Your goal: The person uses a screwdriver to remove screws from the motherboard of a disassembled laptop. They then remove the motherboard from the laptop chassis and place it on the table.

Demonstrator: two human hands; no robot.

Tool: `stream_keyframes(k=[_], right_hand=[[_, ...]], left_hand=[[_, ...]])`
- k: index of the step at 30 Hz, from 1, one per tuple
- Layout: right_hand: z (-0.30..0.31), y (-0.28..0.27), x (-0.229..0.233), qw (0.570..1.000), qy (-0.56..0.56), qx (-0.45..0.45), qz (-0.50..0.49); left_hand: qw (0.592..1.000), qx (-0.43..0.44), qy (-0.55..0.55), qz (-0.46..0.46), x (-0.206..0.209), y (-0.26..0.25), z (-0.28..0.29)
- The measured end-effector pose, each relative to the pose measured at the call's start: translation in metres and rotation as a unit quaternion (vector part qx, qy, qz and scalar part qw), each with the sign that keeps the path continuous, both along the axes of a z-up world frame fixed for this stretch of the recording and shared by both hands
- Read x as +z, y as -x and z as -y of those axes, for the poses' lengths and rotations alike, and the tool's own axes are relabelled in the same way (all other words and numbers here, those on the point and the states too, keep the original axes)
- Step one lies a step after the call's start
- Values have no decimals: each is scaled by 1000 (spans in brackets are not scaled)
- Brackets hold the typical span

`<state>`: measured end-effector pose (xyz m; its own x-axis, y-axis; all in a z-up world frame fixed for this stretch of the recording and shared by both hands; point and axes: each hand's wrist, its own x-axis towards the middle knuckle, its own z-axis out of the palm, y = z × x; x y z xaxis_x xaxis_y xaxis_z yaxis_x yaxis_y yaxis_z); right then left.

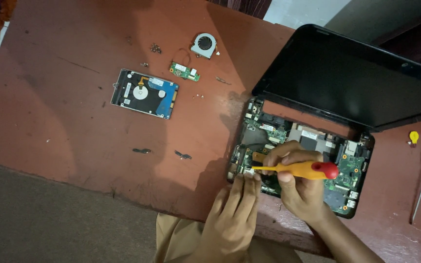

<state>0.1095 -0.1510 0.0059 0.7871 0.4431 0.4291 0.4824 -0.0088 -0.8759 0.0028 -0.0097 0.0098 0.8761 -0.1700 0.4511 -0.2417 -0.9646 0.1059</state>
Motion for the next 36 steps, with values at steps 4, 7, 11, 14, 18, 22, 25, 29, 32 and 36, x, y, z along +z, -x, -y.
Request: stream_keyframes(k=[4,7,11,14,18,22,25,29,32,36], right_hand=[[1,0,-1,1000,0,5,-3],[2,0,-2,1000,8,13,8],[6,-1,-14,996,37,36,67],[11,7,0,988,141,30,49],[-18,0,52,971,220,50,82],[-24,-9,64,951,297,50,66],[-19,-19,59,943,297,72,133],[-26,-26,80,942,286,123,125],[-13,-31,83,955,180,172,162],[-14,-30,98,967,163,153,123]], left_hand=[[1000,6,-8,6,1,0,0],[1000,6,-4,6,0,0,0],[1000,-5,5,8,-1,1,-1],[999,-23,48,-12,-15,6,4],[997,-50,55,-29,-28,14,7],[997,-43,48,-35,-32,14,6],[999,-39,21,-25,-30,13,6],[999,-27,12,-25,-27,12,6],[1000,-7,-21,-19,-17,8,6],[1000,4,-19,-2,-19,7,9]])
